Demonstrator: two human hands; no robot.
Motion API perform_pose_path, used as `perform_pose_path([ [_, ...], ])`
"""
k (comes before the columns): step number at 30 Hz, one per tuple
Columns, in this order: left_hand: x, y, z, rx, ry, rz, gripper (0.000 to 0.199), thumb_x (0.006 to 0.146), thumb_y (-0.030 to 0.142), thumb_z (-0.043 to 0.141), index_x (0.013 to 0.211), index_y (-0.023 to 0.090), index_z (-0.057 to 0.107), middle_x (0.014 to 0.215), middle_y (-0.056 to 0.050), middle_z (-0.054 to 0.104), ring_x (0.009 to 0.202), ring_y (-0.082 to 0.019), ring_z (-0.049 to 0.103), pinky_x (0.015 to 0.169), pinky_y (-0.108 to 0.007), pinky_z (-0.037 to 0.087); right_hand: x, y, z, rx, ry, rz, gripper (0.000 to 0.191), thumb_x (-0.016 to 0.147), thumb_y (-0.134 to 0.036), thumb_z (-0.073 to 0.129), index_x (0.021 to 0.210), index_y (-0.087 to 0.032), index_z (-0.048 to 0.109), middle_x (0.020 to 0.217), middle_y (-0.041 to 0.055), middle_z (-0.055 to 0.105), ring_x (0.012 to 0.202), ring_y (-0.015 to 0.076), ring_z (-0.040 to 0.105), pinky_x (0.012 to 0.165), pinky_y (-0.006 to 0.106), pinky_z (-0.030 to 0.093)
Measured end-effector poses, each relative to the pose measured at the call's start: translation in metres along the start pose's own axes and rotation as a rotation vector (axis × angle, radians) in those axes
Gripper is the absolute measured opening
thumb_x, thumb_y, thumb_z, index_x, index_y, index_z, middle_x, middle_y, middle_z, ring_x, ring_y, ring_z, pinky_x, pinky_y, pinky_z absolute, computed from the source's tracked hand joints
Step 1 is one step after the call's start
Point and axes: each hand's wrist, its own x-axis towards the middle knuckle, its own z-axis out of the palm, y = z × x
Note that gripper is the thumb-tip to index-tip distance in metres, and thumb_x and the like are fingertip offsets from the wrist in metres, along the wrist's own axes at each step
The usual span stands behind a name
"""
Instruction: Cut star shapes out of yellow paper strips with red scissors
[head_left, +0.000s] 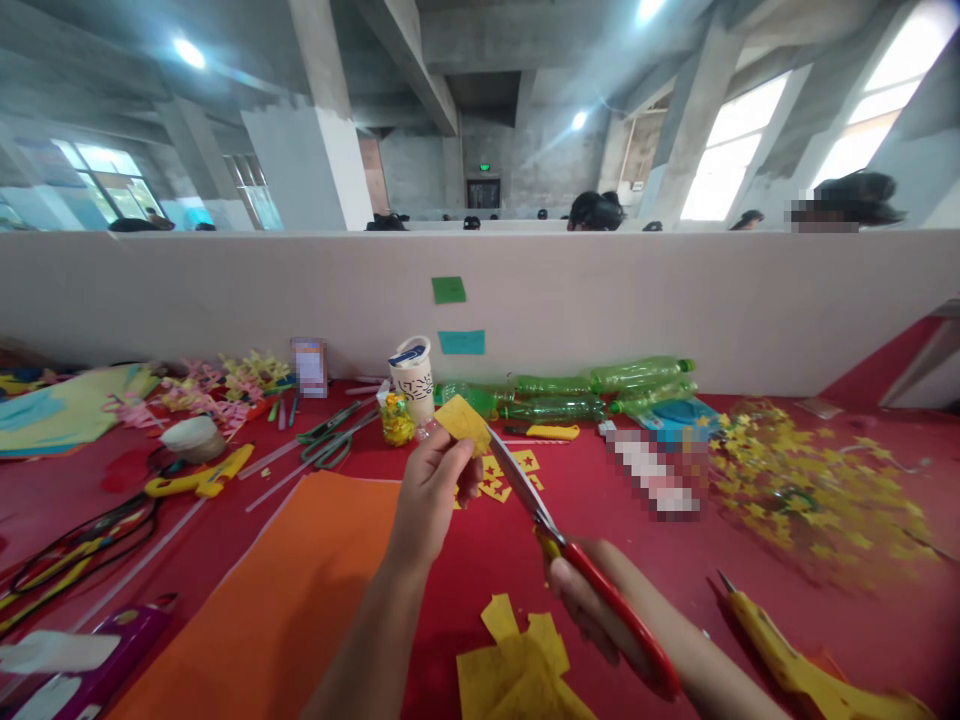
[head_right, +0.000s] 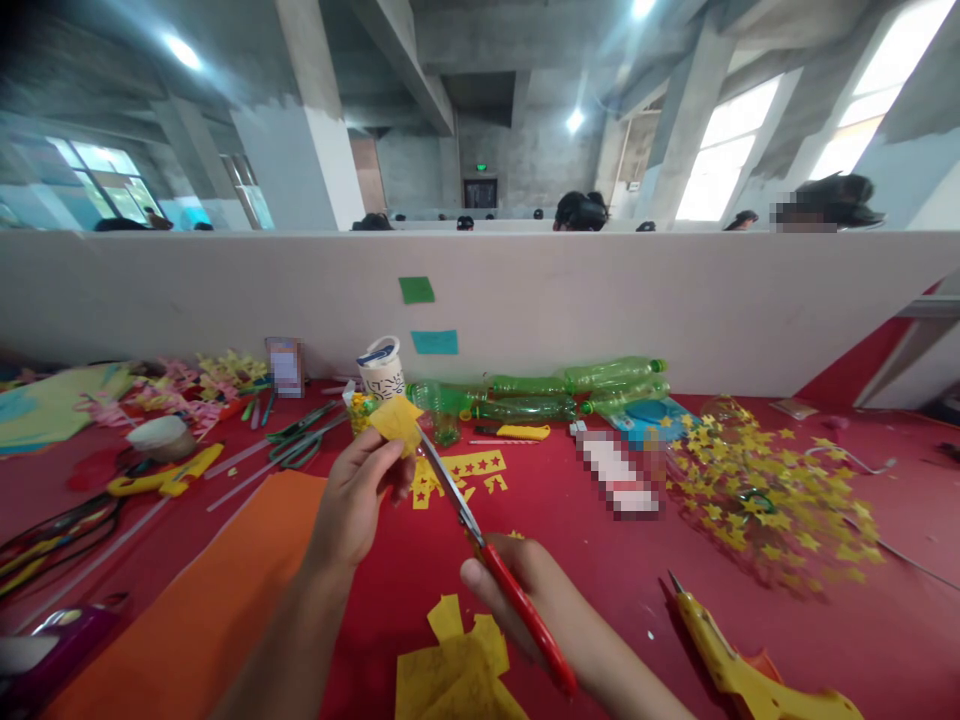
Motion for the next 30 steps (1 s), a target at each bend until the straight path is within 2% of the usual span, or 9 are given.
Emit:
perform_pose_path([
  [11, 0.003, 0.005, -0.011, 0.058, -0.083, -0.043, 0.019, 0.084, 0.027, 0.05, 0.068, 0.017, 0.051, 0.056, 0.004, 0.053, 0.046, -0.007, 0.046, 0.041, -0.018, 0.033, 0.0, -0.006, -0.004, -0.031, -0.024, 0.045, 0.045, 0.091, -0.057, 0.038, 0.065, -0.021, 0.035, 0.044, -0.0087, 0.039, 0.037, 0.0052, 0.035, 0.039, 0.019, 0.024],
  [16, 0.006, 0.009, -0.021, 0.127, -0.162, -0.089, 0.018, 0.084, 0.027, 0.05, 0.068, 0.017, 0.051, 0.054, 0.004, 0.052, 0.045, -0.007, 0.045, 0.041, -0.018, 0.032, -0.002, -0.011, -0.015, -0.094, -0.102, 0.02, 0.047, 0.089, -0.061, 0.039, 0.065, -0.02, 0.034, 0.049, -0.0078, 0.038, 0.039, 0.0047, 0.035, 0.04, 0.019, 0.021],
  [20, 0.007, 0.012, -0.029, 0.185, -0.231, -0.084, 0.02, 0.084, 0.028, 0.049, 0.068, 0.016, 0.052, 0.055, 0.003, 0.052, 0.047, -0.007, 0.045, 0.042, -0.019, 0.033, -0.004, -0.014, -0.024, -0.127, -0.149, 0.058, 0.05, 0.085, -0.065, 0.042, 0.065, -0.02, 0.034, 0.052, -0.0076, 0.035, 0.041, 0.0049, 0.033, 0.04, 0.019, 0.02],
  [30, 0.006, 0.012, -0.029, 0.234, -0.237, -0.081, 0.023, 0.086, 0.031, 0.048, 0.068, 0.018, 0.049, 0.055, 0.004, 0.048, 0.048, -0.007, 0.042, 0.043, -0.019, 0.032, -0.008, -0.019, -0.029, -0.183, -0.159, 0.071, 0.049, 0.086, -0.061, 0.045, 0.063, -0.019, 0.035, 0.055, -0.0064, 0.037, 0.046, 0.0059, 0.035, 0.041, 0.018, 0.022],
])
